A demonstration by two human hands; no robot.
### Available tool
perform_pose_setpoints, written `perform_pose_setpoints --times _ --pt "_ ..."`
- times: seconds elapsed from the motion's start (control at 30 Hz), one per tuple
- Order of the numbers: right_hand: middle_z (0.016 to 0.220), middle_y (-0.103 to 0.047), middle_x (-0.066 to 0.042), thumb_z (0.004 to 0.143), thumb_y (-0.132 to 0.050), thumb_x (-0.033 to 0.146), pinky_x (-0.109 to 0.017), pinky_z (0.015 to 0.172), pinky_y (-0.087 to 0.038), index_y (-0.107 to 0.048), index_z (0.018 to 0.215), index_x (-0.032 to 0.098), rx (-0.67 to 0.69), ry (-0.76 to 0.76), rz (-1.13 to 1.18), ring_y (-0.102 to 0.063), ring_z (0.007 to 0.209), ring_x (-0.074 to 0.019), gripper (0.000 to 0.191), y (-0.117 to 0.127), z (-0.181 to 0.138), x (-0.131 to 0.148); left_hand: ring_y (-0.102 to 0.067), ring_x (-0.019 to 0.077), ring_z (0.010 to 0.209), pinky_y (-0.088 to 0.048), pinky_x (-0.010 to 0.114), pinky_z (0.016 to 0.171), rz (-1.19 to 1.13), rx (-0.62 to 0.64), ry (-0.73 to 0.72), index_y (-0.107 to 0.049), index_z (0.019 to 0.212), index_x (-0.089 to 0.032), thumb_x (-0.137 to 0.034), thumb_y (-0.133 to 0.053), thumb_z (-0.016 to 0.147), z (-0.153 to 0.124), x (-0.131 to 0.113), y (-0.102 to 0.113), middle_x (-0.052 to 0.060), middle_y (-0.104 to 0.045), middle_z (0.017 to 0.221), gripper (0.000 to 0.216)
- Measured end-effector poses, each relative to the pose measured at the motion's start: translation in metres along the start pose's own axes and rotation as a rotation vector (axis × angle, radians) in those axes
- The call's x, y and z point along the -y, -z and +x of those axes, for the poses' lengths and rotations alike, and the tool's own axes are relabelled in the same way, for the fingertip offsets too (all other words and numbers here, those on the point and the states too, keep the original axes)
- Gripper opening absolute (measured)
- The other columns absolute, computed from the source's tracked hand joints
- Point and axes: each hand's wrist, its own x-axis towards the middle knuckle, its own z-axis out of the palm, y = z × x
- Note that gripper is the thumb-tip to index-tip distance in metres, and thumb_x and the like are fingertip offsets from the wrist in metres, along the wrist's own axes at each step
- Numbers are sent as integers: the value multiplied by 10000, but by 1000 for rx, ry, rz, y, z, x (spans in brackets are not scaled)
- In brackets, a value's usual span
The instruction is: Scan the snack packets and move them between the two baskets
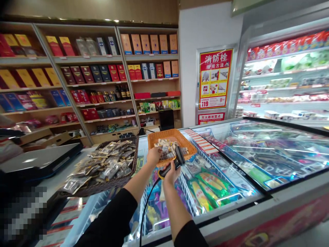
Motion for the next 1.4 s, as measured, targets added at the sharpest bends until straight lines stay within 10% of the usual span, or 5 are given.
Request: perform_pose_setpoints --times 0.2,0.57,0.9,1.13,1.4 --pt "509 -487 104 700 -629 449 -223 357 -378 -384 796 252 181 -77 -51 -445 349 -98 329 0 -12 0 -602 219 990 -444 278 817 83 -123 -84 -697 1007 -229 -335 -632 766 -23 16 45 72 -674 1061 271" --pt "458 -518 81 670 -671 393 -185 306 -315 -466 767 198 862 -381 -346 -419 300 -78 299 2 -60 0 -640 284 890 -454 288 721 500 41 318 -677 770 -167 -312 -690 670 -66 147 166 143 -694 851 177" --pt "478 -511 81 692 -659 404 -200 316 -334 -460 799 203 843 -282 -384 -427 316 -85 302 9 -53 -2 -606 163 652 -452 244 607 -453 -358 245 -596 798 -169 -343 -620 717 -52 135 151 21 -633 694 193" --pt "468 -493 77 785 -591 348 -218 342 -355 -440 731 216 905 -26 -552 -428 316 -87 208 12 -46 -4 -616 166 638 -457 242 572 -680 -278 246 -598 800 -165 -413 -685 670 -45 135 105 30 -667 700 294" --pt "464 -481 86 813 -563 318 -213 352 -348 -467 811 206 919 21 -542 -424 326 -91 147 11 -51 -5 -627 146 645 -526 250 591 -936 -86 319 -612 827 -130 -235 -710 668 -58 129 111 51 -677 760 214"
